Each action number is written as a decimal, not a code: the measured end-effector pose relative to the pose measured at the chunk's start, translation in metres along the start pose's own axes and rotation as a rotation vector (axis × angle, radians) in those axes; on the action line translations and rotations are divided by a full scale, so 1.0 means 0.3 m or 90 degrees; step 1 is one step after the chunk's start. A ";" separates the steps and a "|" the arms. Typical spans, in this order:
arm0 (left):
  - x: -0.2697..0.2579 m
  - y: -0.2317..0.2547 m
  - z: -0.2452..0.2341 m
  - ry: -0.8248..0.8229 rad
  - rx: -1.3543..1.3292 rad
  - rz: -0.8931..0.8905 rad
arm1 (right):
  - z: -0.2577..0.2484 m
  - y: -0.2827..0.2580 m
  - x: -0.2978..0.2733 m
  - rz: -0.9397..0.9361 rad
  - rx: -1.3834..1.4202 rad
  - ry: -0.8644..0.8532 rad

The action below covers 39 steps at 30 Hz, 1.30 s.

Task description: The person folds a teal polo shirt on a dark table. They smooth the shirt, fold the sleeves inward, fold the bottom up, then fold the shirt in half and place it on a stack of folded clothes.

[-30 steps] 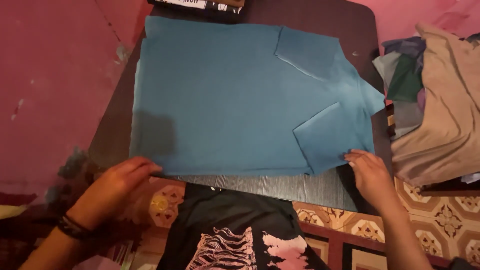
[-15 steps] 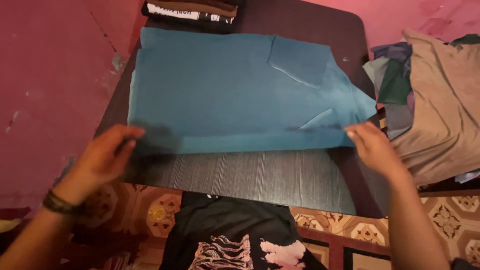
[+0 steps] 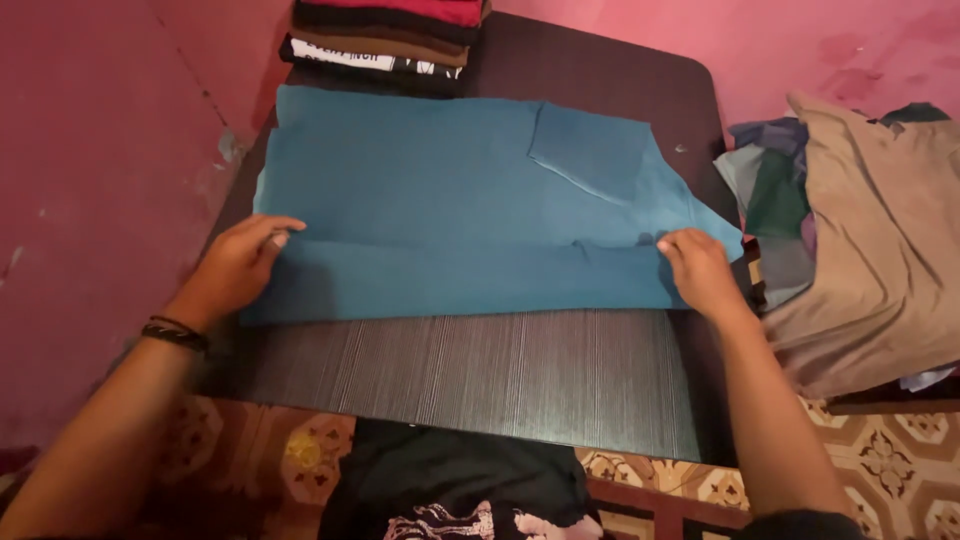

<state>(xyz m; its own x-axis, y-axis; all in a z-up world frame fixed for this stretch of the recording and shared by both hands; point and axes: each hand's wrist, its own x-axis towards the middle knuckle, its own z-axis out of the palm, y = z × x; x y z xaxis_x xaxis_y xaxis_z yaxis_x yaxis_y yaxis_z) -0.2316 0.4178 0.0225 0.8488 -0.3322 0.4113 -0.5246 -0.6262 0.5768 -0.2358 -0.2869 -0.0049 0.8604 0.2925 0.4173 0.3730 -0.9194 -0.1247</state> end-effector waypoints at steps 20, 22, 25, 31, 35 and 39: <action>0.013 -0.111 0.104 0.023 0.305 -0.043 | -0.075 -0.189 0.005 0.040 0.048 -0.007; 0.006 -0.113 0.107 0.025 0.305 -0.051 | -0.037 -0.143 -0.012 0.049 0.090 0.003; -0.010 -0.090 0.099 0.019 0.349 -0.082 | -0.020 -0.122 -0.029 0.065 0.092 0.010; -0.024 -0.139 0.100 0.074 0.603 0.020 | -0.048 -0.189 -0.028 0.014 -0.191 0.078; 0.010 0.079 0.098 0.120 0.567 0.090 | -0.090 -0.369 0.065 -0.057 -0.058 0.098; -0.009 0.247 0.135 -0.015 0.366 0.087 | -0.038 -0.478 0.073 -0.076 0.067 -0.110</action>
<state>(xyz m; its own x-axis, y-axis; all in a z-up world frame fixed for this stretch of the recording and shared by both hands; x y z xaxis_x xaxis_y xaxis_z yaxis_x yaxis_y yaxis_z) -0.2703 0.3436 0.0354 0.7811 -0.4478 0.4352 -0.5143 -0.8566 0.0415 -0.2745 -0.1518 0.0323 0.8511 0.4465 0.2762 0.5022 -0.8457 -0.1804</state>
